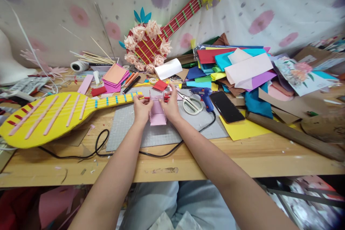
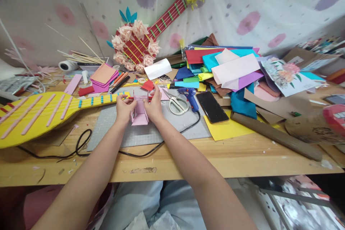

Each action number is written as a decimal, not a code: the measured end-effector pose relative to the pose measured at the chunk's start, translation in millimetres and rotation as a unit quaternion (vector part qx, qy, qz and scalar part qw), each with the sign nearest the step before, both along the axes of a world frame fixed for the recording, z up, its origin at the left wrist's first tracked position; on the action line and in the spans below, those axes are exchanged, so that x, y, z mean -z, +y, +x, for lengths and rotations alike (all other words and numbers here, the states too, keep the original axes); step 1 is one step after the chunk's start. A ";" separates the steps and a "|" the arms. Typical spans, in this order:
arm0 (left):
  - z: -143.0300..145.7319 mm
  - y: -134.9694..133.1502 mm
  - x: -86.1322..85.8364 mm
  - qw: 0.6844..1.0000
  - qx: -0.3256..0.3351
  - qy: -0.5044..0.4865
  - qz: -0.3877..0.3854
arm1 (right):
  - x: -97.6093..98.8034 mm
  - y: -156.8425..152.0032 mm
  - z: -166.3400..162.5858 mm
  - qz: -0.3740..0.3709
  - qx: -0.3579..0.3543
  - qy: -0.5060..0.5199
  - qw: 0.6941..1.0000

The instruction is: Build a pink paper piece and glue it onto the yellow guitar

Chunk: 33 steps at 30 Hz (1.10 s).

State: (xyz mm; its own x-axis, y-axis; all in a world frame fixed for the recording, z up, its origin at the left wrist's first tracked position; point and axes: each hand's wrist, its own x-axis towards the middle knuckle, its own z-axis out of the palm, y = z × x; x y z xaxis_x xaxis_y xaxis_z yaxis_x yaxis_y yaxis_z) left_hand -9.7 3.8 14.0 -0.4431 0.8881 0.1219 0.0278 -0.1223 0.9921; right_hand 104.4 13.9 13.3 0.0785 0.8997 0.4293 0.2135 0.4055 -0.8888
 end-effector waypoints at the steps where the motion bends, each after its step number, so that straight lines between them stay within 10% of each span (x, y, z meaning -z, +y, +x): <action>1: 0.4 -0.5 -0.6 1.000 0.000 0.001 0.000 | -0.1 -0.2 -0.2 0.000 0.001 -0.002 1.000; 33: 4.1 -5.7 -6.8 0.999 -0.023 0.020 -0.013 | 2.1 0.8 -2.1 -0.013 -0.001 0.022 1.000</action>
